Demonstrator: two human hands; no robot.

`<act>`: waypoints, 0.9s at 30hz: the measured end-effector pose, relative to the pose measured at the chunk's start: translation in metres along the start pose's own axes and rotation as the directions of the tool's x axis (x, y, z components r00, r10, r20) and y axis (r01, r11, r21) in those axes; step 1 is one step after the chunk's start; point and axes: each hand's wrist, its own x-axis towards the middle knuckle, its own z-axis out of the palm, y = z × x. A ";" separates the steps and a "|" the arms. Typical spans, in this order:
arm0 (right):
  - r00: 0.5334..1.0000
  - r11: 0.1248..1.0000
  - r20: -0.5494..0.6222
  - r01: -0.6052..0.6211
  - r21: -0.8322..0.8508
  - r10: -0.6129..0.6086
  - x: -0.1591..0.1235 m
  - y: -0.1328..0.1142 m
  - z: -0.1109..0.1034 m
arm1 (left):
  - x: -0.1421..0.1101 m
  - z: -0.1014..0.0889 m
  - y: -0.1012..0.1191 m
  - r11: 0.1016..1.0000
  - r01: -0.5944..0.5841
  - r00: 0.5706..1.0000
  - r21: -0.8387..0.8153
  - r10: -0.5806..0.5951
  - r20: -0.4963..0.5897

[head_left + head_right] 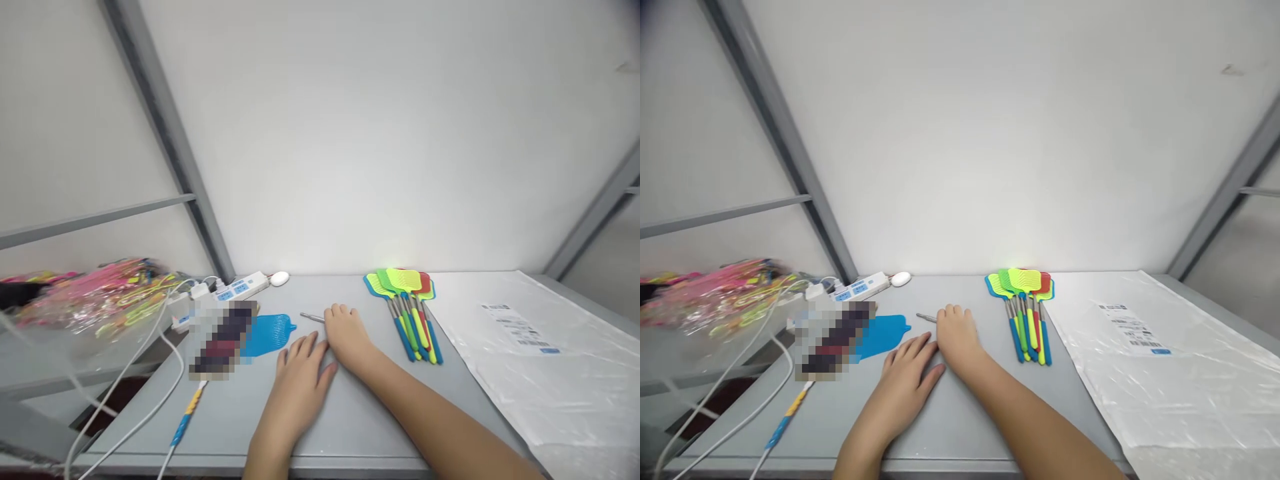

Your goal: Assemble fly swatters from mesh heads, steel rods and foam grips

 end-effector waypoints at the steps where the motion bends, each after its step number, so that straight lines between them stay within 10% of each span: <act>1: 1.000 1.000 0.005 -0.012 0.003 0.012 0.001 0.000 0.001 | 0.001 0.001 -0.001 1.000 0.002 1.000 0.008 -0.002 0.000; 20: 0.976 0.990 0.215 -0.046 0.136 0.016 0.006 0.008 -0.004 | 0.037 -0.040 0.007 0.992 0.053 0.975 -0.114 -0.027 0.219; 27: 0.983 0.918 0.088 -0.184 0.350 0.163 0.010 0.026 -0.035 | 0.085 -0.062 0.011 0.967 0.001 0.918 -0.256 0.101 0.384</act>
